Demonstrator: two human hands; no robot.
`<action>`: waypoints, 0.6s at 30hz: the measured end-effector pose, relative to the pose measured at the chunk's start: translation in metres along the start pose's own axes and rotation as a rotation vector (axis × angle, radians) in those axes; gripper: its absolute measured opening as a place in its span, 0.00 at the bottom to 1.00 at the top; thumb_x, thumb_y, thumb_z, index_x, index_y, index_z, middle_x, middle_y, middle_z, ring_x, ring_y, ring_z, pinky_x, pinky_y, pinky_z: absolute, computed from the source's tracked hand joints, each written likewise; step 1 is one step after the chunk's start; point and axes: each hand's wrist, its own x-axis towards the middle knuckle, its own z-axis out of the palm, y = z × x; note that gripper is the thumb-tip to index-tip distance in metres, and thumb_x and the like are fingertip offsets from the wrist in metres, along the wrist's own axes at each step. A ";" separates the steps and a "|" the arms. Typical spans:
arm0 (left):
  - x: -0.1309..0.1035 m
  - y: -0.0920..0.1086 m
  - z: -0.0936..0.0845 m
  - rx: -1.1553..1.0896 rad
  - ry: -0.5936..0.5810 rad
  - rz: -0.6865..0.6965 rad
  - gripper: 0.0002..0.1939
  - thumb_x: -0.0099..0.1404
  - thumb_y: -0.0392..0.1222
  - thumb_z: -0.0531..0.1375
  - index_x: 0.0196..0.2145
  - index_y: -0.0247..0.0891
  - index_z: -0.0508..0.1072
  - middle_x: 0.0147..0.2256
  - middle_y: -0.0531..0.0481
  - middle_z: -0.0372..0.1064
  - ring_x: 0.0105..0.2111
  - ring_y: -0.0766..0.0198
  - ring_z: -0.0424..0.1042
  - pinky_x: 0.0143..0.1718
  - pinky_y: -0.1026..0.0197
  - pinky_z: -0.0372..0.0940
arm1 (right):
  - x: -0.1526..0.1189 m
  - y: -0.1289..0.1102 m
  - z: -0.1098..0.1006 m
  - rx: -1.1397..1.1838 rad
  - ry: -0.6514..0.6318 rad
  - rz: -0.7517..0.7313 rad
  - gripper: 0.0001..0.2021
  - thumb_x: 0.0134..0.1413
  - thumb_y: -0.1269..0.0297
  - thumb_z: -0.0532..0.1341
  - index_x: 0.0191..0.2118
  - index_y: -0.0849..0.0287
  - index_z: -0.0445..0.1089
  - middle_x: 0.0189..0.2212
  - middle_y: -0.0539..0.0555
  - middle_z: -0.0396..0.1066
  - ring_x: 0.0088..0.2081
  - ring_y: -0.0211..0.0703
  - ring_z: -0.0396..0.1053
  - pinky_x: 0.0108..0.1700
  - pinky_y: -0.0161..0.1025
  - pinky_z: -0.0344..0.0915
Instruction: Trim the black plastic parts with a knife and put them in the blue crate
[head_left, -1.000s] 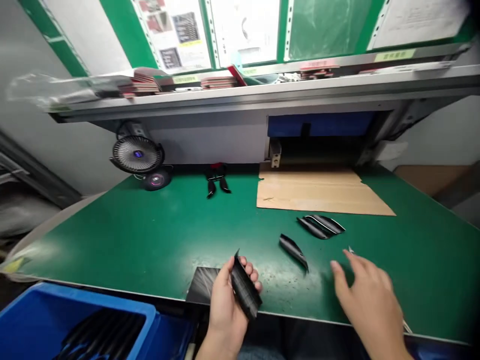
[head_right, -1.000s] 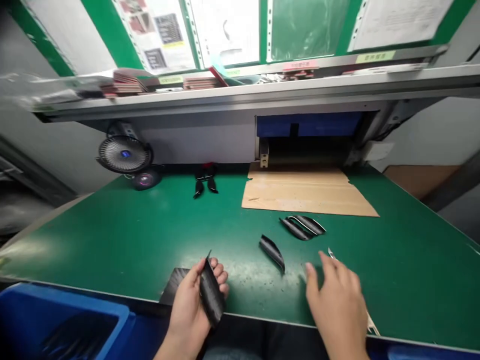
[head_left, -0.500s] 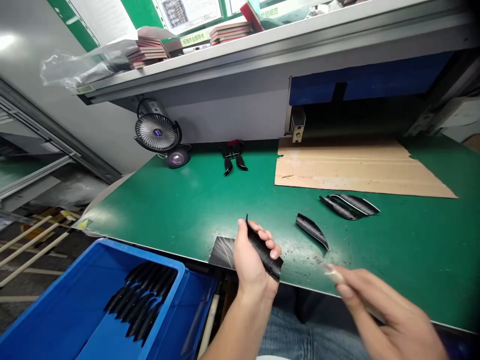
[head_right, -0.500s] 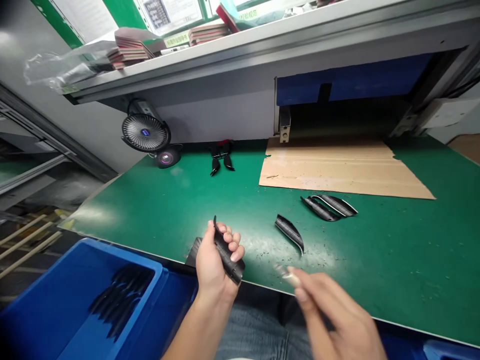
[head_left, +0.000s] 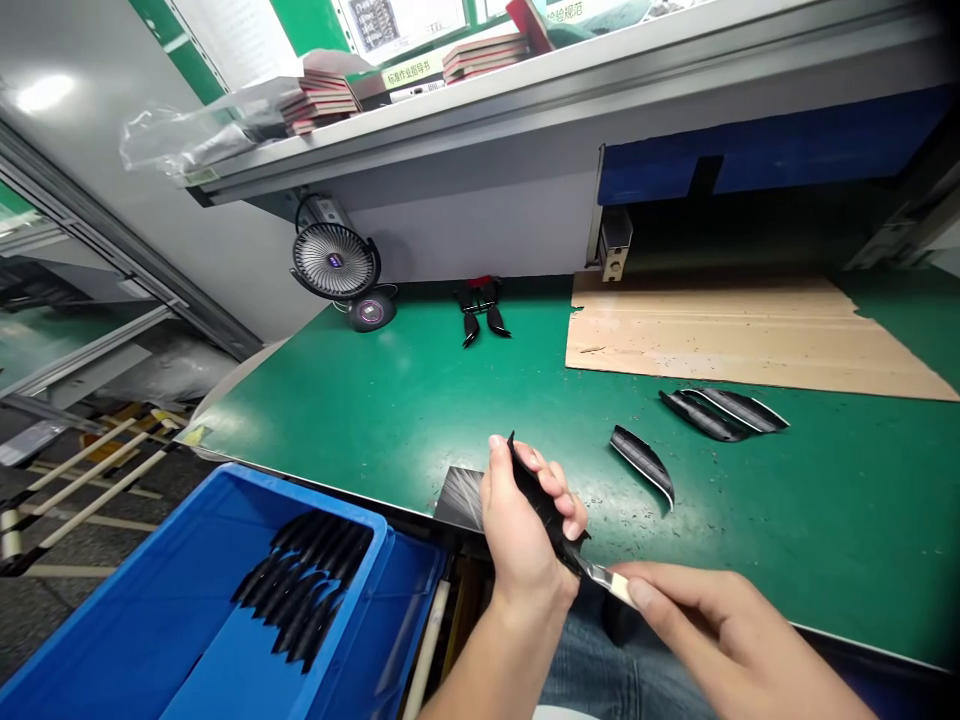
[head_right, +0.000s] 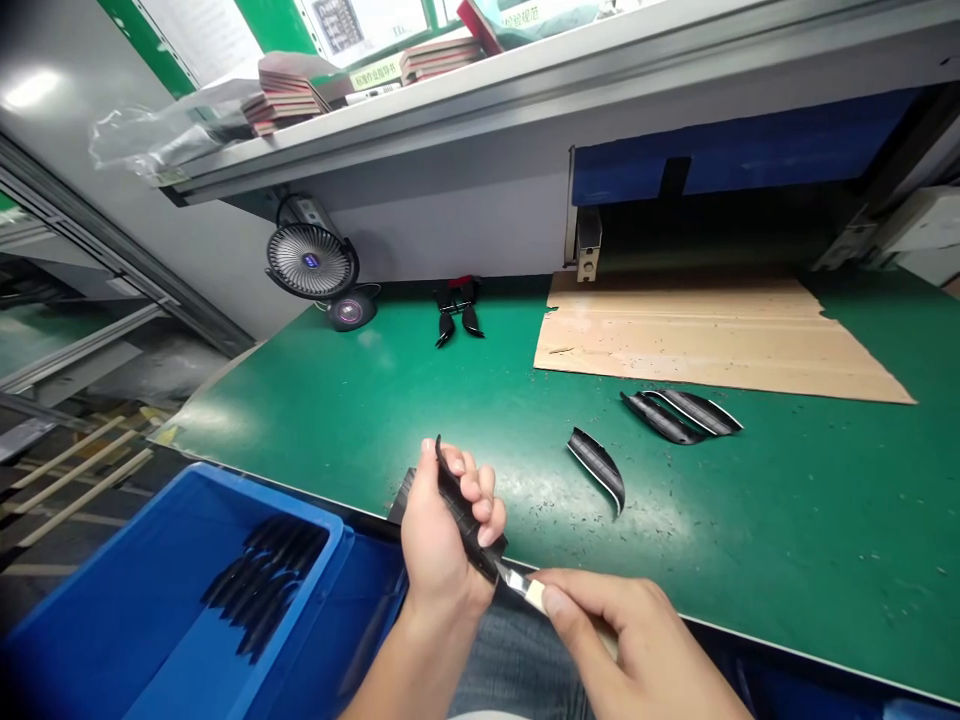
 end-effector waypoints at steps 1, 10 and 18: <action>-0.001 0.000 0.000 0.007 -0.004 0.004 0.16 0.65 0.51 0.55 0.25 0.38 0.61 0.17 0.58 0.54 0.13 0.73 0.52 0.10 0.73 0.48 | 0.000 0.000 0.000 0.003 0.006 0.004 0.17 0.62 0.55 0.52 0.31 0.56 0.75 0.25 0.48 0.72 0.28 0.45 0.71 0.29 0.31 0.69; -0.012 0.004 0.003 0.041 0.006 0.018 0.19 0.65 0.53 0.54 0.24 0.38 0.60 0.16 0.57 0.54 0.13 0.73 0.51 0.10 0.73 0.47 | -0.003 0.010 -0.001 -0.052 -0.090 0.037 0.17 0.63 0.55 0.50 0.30 0.56 0.71 0.26 0.48 0.71 0.29 0.44 0.69 0.30 0.31 0.67; -0.017 0.002 0.003 0.045 0.018 0.043 0.19 0.65 0.54 0.53 0.24 0.38 0.60 0.16 0.57 0.55 0.13 0.73 0.51 0.12 0.73 0.48 | -0.008 0.014 0.002 -0.219 -0.061 0.040 0.18 0.65 0.52 0.46 0.28 0.54 0.61 0.24 0.48 0.65 0.26 0.41 0.64 0.29 0.33 0.63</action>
